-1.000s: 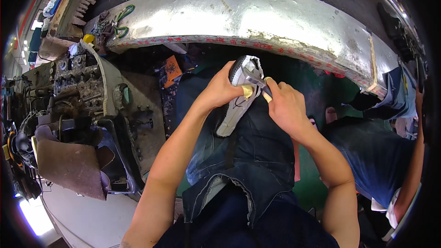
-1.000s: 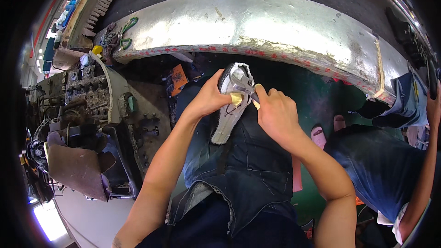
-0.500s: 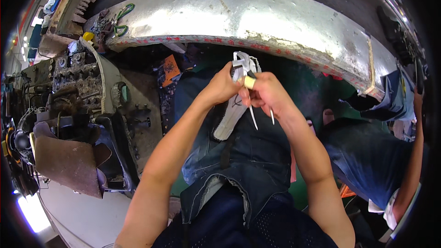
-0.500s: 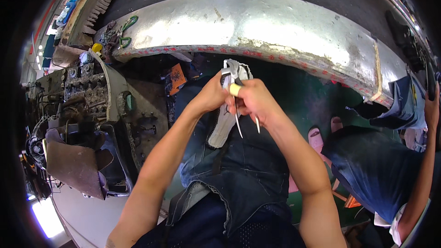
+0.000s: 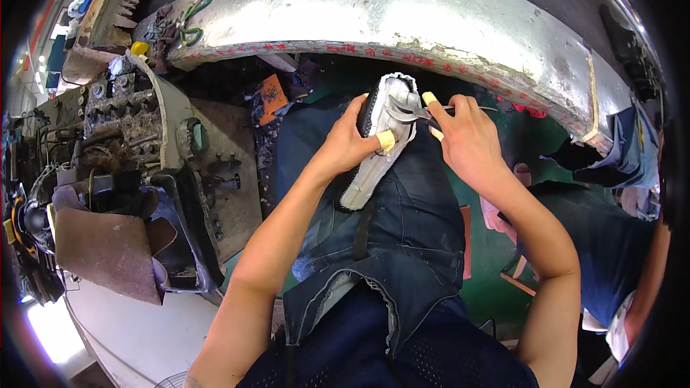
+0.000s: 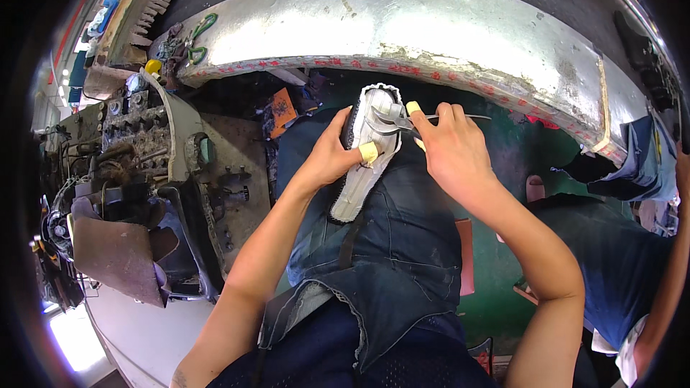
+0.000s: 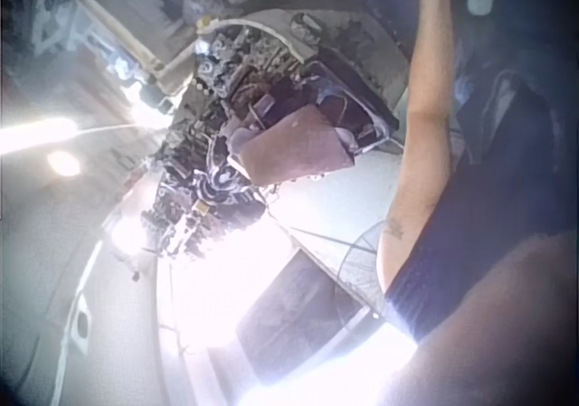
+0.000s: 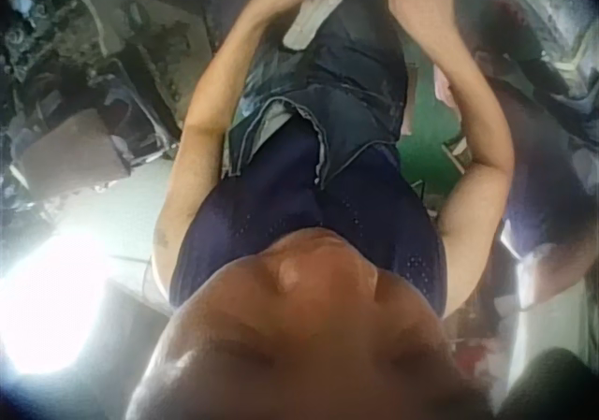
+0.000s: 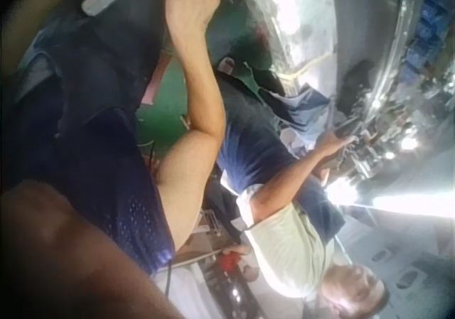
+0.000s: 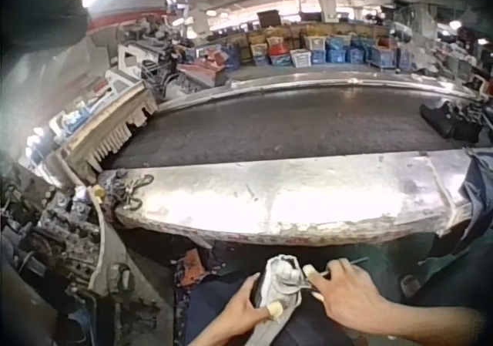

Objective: Manually lasting a shoe upper by pulling it over a last with pliers and using a toe lasting machine.

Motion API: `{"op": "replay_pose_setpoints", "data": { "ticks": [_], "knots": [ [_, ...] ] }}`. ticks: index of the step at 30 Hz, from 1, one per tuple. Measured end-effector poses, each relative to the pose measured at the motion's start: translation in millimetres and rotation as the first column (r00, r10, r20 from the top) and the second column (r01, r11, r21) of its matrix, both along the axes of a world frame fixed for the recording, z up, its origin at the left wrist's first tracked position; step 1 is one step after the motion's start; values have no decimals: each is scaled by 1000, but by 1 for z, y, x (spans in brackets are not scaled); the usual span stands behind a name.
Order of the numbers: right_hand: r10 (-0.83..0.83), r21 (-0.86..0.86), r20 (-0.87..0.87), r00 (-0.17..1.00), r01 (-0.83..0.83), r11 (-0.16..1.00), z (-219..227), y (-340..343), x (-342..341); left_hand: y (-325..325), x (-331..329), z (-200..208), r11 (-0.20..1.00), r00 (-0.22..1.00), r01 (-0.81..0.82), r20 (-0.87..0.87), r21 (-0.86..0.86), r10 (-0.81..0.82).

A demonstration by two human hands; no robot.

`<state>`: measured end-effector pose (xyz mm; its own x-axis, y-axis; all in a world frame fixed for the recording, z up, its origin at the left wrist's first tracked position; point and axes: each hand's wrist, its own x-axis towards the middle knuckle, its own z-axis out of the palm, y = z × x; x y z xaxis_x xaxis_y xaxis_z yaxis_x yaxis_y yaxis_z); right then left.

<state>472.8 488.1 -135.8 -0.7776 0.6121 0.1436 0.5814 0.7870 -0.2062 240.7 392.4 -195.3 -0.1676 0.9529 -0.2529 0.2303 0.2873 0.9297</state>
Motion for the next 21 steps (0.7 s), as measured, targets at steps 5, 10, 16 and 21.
{"op": "replay_pose_setpoints", "data": {
  "ticks": [5,10,16,21],
  "knots": [
    [58,48,-10,998,-57,997,1,13,1,6,8,14,1000,999,27,-30,-16,-27],
    [121,-51,42,992,-119,992,-5,25,10,19,1,5,989,991,128,61,-78,-123],
    [-269,-997,-48,962,-28,78,19,-2,-33,31,-15,-18,982,984,148,-80,-118,-158],
    [-624,-813,-542,563,-538,221,26,29,-70,35,48,27,927,854,374,-380,-25,-355]
  ]
}}
